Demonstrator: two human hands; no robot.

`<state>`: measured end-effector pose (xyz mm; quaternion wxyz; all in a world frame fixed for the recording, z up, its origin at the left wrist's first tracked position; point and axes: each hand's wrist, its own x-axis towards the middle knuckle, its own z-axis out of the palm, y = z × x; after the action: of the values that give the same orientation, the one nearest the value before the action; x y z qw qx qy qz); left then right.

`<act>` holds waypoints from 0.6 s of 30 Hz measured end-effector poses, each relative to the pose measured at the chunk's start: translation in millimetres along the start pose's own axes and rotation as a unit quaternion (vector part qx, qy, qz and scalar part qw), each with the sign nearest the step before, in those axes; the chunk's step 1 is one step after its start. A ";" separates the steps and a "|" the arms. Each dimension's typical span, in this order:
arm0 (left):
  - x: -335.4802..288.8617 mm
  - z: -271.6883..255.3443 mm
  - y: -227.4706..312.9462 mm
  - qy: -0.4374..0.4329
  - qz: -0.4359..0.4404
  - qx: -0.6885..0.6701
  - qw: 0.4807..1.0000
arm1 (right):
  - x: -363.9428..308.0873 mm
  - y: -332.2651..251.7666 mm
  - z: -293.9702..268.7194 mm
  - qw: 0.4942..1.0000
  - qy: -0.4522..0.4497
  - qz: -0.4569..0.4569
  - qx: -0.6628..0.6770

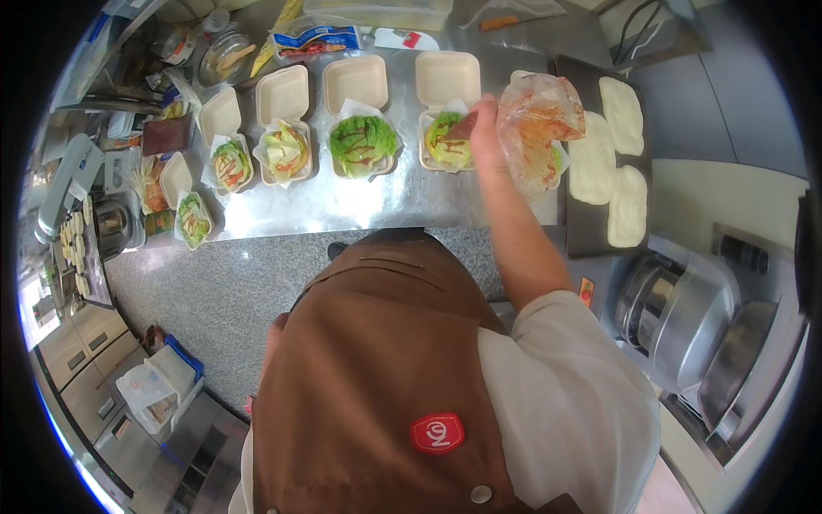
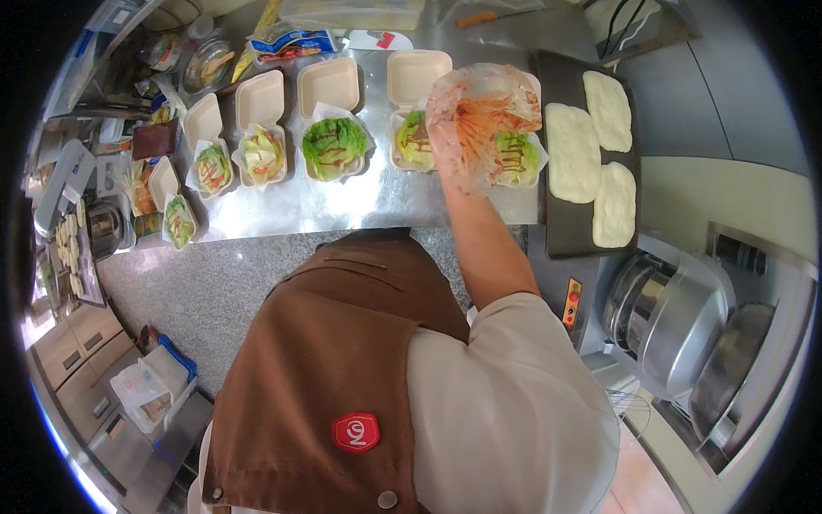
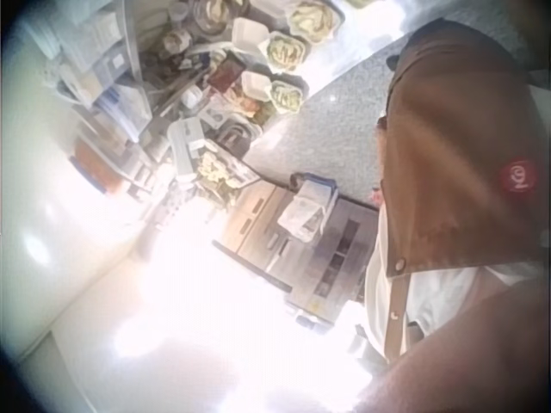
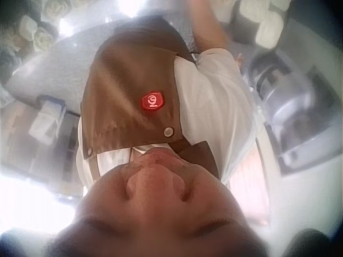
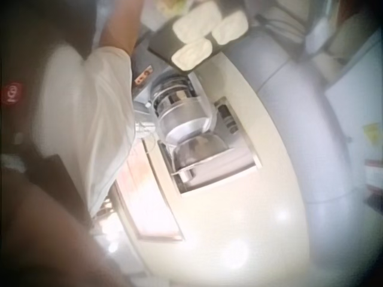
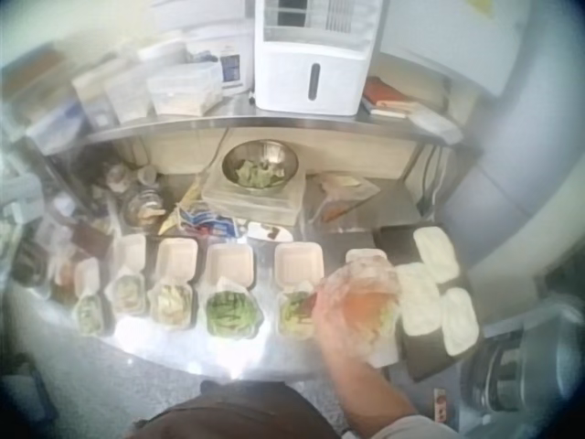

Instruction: The person assembles salads in takeaway containers by adding shredded carrots, then peels and places poached eggs from paper liners into each container. The person works in a commercial kitchen with stainless steel surfaces and multiple containers lined up.

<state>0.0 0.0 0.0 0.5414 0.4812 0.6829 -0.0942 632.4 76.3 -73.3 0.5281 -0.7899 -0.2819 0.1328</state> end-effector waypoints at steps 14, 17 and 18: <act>32.9 6.0 46.4 0.000 -0.003 0.043 0.999 | -19.8 -3.7 -9.1 1.000 0.002 0.002 -0.026; 34.3 5.0 42.6 0.001 -0.003 0.044 0.999 | -18.4 9.7 -6.5 0.999 0.017 -0.026 -0.044; 34.7 4.9 40.7 0.002 -0.003 0.044 0.999 | -18.7 12.2 -11.0 0.998 0.022 -0.028 -0.048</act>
<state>35.8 37.2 -14.8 0.5182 0.5028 0.6805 -0.1249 626.7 53.6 -81.6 0.4990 -0.8091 -0.2983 0.0864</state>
